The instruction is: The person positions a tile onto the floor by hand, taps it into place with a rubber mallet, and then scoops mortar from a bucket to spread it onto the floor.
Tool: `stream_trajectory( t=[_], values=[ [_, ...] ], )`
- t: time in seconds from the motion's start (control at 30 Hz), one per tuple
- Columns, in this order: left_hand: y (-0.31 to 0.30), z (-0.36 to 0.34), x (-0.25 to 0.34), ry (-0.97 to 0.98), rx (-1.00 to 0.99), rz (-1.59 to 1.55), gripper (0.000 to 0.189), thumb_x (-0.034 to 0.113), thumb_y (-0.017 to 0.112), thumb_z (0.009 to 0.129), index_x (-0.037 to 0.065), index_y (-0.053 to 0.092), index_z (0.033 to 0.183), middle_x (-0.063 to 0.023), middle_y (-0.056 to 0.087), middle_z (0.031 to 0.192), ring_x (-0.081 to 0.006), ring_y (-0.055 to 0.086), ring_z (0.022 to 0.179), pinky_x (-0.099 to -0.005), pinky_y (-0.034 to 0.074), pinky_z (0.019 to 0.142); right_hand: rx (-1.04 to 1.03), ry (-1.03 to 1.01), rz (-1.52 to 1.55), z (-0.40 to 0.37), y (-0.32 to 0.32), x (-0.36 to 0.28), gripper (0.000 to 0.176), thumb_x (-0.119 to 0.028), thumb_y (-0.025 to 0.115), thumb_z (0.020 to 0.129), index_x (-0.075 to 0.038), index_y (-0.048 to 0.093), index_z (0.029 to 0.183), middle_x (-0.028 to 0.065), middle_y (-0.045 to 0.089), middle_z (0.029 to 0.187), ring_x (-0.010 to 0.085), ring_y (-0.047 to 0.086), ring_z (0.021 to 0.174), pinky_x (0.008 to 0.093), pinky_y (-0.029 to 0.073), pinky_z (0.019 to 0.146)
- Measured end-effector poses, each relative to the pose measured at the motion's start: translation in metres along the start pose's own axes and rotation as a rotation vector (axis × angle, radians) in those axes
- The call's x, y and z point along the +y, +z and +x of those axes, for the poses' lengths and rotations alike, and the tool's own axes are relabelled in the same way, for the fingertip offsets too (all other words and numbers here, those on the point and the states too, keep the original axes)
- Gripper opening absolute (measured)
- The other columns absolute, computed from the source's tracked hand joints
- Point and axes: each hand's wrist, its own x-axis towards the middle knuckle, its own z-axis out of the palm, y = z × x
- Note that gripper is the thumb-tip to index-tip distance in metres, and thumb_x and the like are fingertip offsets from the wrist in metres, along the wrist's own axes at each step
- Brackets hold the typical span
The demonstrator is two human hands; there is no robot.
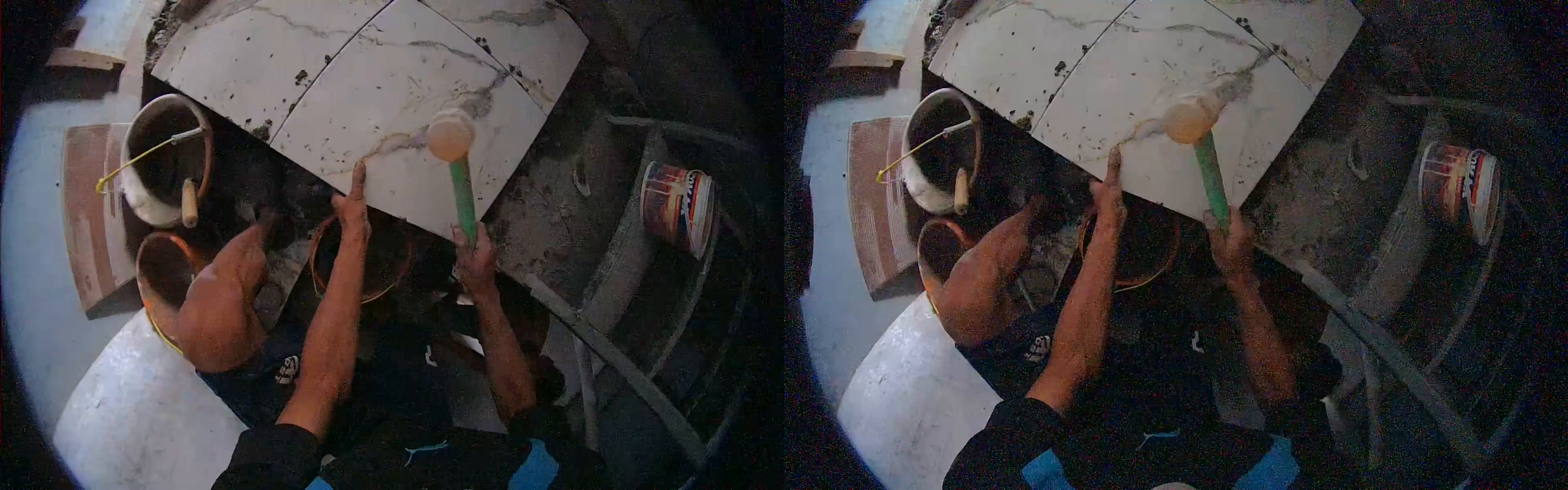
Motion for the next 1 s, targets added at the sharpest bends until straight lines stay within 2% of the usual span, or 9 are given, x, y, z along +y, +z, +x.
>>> stream_trajectory(
  t=[0.17,0.2,0.23,0.37,0.43,0.67,0.73,0.83,1.0],
  values=[
    [0.004,-0.01,0.016,-0.024,-0.082,-0.06,0.047,0.022,0.068,0.074,-0.008,0.05,0.105,-0.014,0.055,0.105,-0.0223,0.054,0.094,-0.0346,0.044,0.083,0.069,-0.207,-0.062,0.013,0.019,0.017,0.046,-0.042,0.052,0.081,0.001,0.049,0.096,0.0149,0.058,0.071,0.0298,0.059,0.065,0.0376,0.044,0.059],
    [0.007,-0.01,0.017,-0.01,-0.049,-0.054,0.041,0.019,0.067,0.075,-0.007,0.052,0.103,-0.012,0.056,0.103,-0.0205,0.055,0.092,-0.0331,0.044,0.081,0.08,-0.123,-0.093,0.019,0.02,0.007,0.043,-0.041,0.05,0.082,0.0,0.05,0.092,0.0127,0.054,0.066,0.0236,0.055,0.059,0.0354,0.043,0.055],
    [0.007,-0.011,0.017,-0.006,-0.055,-0.057,0.041,0.019,0.067,0.075,-0.007,0.052,0.103,-0.012,0.056,0.103,-0.0205,0.055,0.092,-0.0331,0.044,0.081,0.089,-0.033,-0.123,0.023,0.022,-0.001,0.04,-0.04,0.049,0.084,-0.001,0.051,0.088,0.0104,0.051,0.06,0.0174,0.051,0.054,0.0331,0.041,0.052],
    [0.008,-0.013,0.021,-0.059,-0.04,-0.1,0.043,0.021,0.069,0.074,-0.005,0.053,0.104,-0.0103,0.056,0.103,-0.0174,0.055,0.091,-0.0315,0.044,0.08,0.148,-0.067,-0.011,0.027,0.025,-0.024,0.04,-0.041,0.049,0.083,-0.001,0.05,0.089,0.009,0.049,0.058,0.0172,0.051,0.053,0.0339,0.042,0.052],
    [0.005,-0.017,0.021,-0.044,-0.075,-0.115,0.044,0.022,0.069,0.073,-0.005,0.053,0.104,-0.0102,0.057,0.102,-0.0176,0.055,0.09,-0.0312,0.044,0.079,0.058,-0.033,-0.018,0.043,0.034,-0.02,0.042,-0.041,0.049,0.083,0.001,0.048,0.085,0.0174,0.054,0.058,0.0344,0.057,0.057,0.0411,0.043,0.053],
    [0.004,-0.003,0.017,-0.085,-0.064,-0.01,0.058,0.028,0.071,0.071,-0.006,0.047,0.112,-0.0123,0.052,0.11,-0.0192,0.051,0.097,-0.0328,0.041,0.083,0.079,-0.036,-0.016,0.062,0.042,-0.027,0.042,-0.041,0.049,0.083,0.0,0.048,0.087,0.0177,0.053,0.058,0.0336,0.057,0.057,0.0419,0.042,0.053],
    [0.002,-0.004,0.012,-0.115,-0.085,0.043,0.061,0.028,0.071,0.071,-0.005,0.045,0.114,-0.0128,0.051,0.111,-0.0193,0.05,0.098,-0.0326,0.041,0.084,0.096,-0.191,-0.151,0.08,0.044,-0.01,0.041,-0.042,0.05,0.082,-0.002,0.049,0.087,0.0157,0.052,0.057,0.0284,0.057,0.055,0.0388,0.042,0.051],
    [0.001,0.003,0.023,0.027,-0.049,-0.054,0.062,0.026,0.071,0.071,-0.005,0.043,0.116,-0.0128,0.051,0.112,-0.0192,0.05,0.099,-0.0314,0.042,0.083,0.05,-0.078,0.137,0.074,0.014,-0.047,0.044,-0.045,0.051,0.08,-0.002,0.049,0.087,0.0126,0.05,0.056,0.0225,0.055,0.054,0.0357,0.042,0.051],
    [0.008,0.045,0.035,0.189,0.029,-0.299,0.058,0.023,0.071,0.071,-0.006,0.045,0.114,-0.0122,0.052,0.11,-0.0188,0.052,0.096,-0.0316,0.043,0.08,0.081,-0.133,0.188,0.065,-0.008,-0.043,0.045,-0.045,0.056,0.077,-0.002,0.05,0.087,0.0102,0.051,0.058,0.0193,0.054,0.056,0.0331,0.042,0.053]
  ],
)
